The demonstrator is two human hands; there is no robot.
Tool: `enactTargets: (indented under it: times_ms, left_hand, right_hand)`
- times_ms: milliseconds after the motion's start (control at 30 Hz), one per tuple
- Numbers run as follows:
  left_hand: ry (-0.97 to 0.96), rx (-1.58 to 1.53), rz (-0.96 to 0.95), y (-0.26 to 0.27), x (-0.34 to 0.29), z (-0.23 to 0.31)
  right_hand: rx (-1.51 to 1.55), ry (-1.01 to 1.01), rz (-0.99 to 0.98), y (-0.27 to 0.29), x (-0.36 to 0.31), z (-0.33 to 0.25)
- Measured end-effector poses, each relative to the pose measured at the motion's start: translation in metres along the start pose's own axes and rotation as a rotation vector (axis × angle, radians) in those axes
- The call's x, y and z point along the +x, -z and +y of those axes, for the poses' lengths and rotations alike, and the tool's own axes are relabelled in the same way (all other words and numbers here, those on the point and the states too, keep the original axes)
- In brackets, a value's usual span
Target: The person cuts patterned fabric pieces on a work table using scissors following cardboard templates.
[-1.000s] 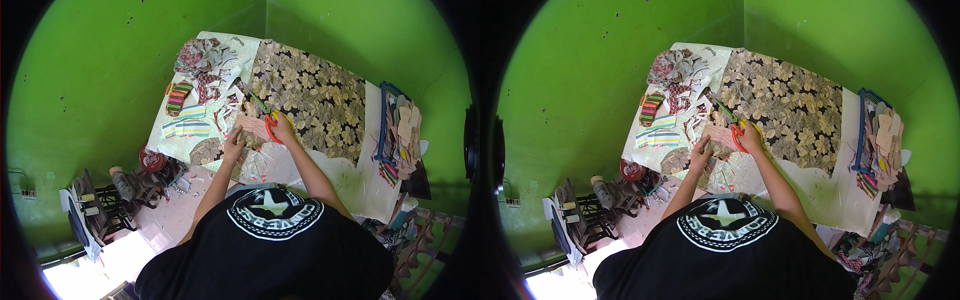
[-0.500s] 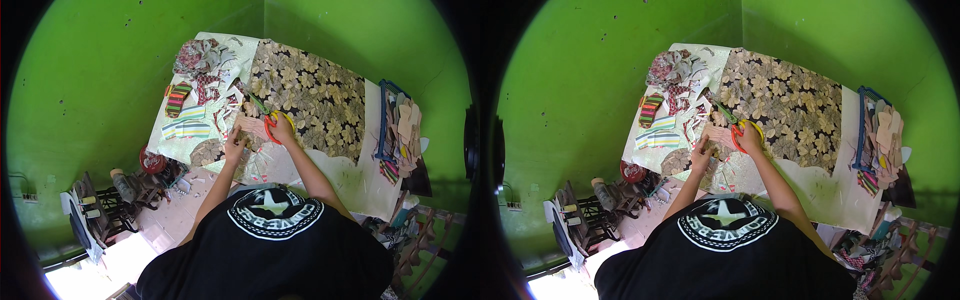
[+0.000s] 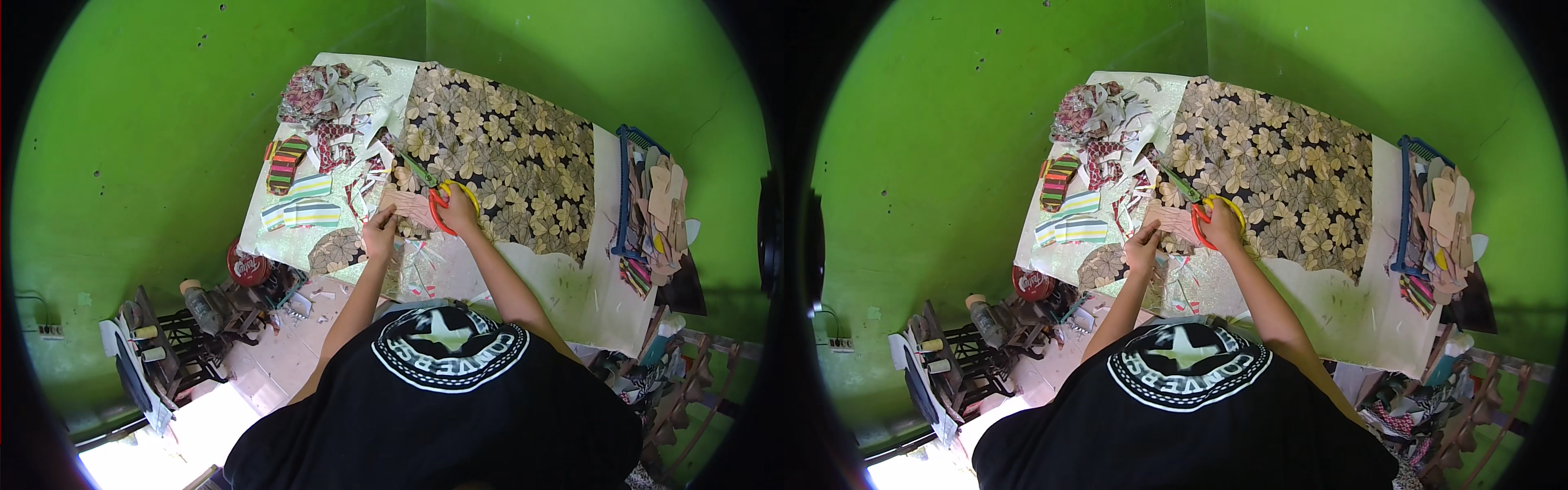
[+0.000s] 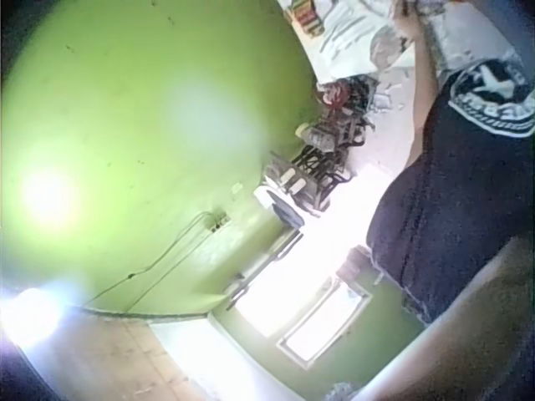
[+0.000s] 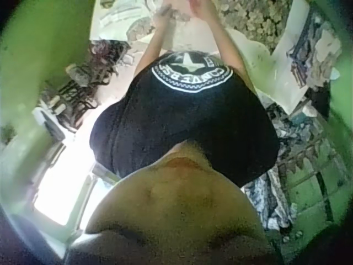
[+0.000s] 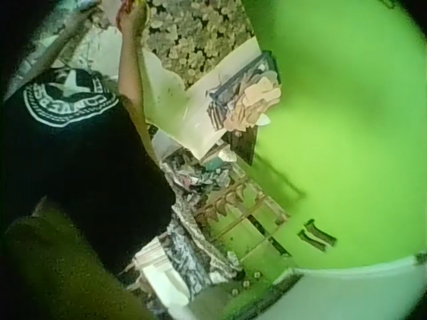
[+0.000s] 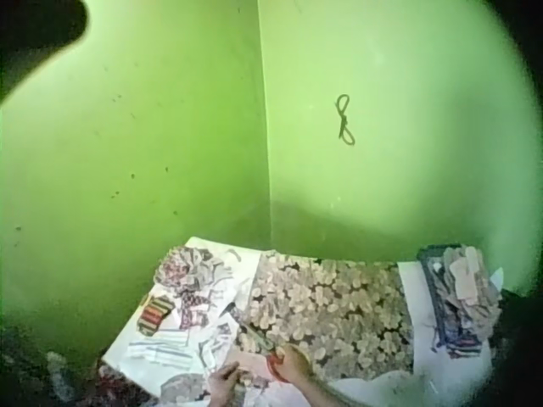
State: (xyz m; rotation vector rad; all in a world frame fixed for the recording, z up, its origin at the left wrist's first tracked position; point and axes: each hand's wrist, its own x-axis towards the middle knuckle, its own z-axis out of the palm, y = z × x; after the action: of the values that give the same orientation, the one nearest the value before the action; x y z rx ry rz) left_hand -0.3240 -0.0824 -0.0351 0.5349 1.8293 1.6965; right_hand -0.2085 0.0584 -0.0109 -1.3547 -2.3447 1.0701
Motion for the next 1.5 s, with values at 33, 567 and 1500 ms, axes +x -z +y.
enactTargets:
  times_ms: [33, 567, 1500]
  left_hand:
    - [0.001, 0.002, -0.001, 0.003, 0.002, 0.000]
    - [0.053, -0.083, 0.166, -0.008, 0.002, -0.004]
    - [0.040, -0.043, -0.017, 0.000, 0.001, 0.001]
  right_hand:
    - [0.009, -0.015, -0.014, 0.001, 0.000, 0.000]
    - [0.080, 0.067, 0.034, -0.004, 0.003, 0.011]
    - [0.207, 0.081, -0.021, 0.005, 0.005, 0.015]
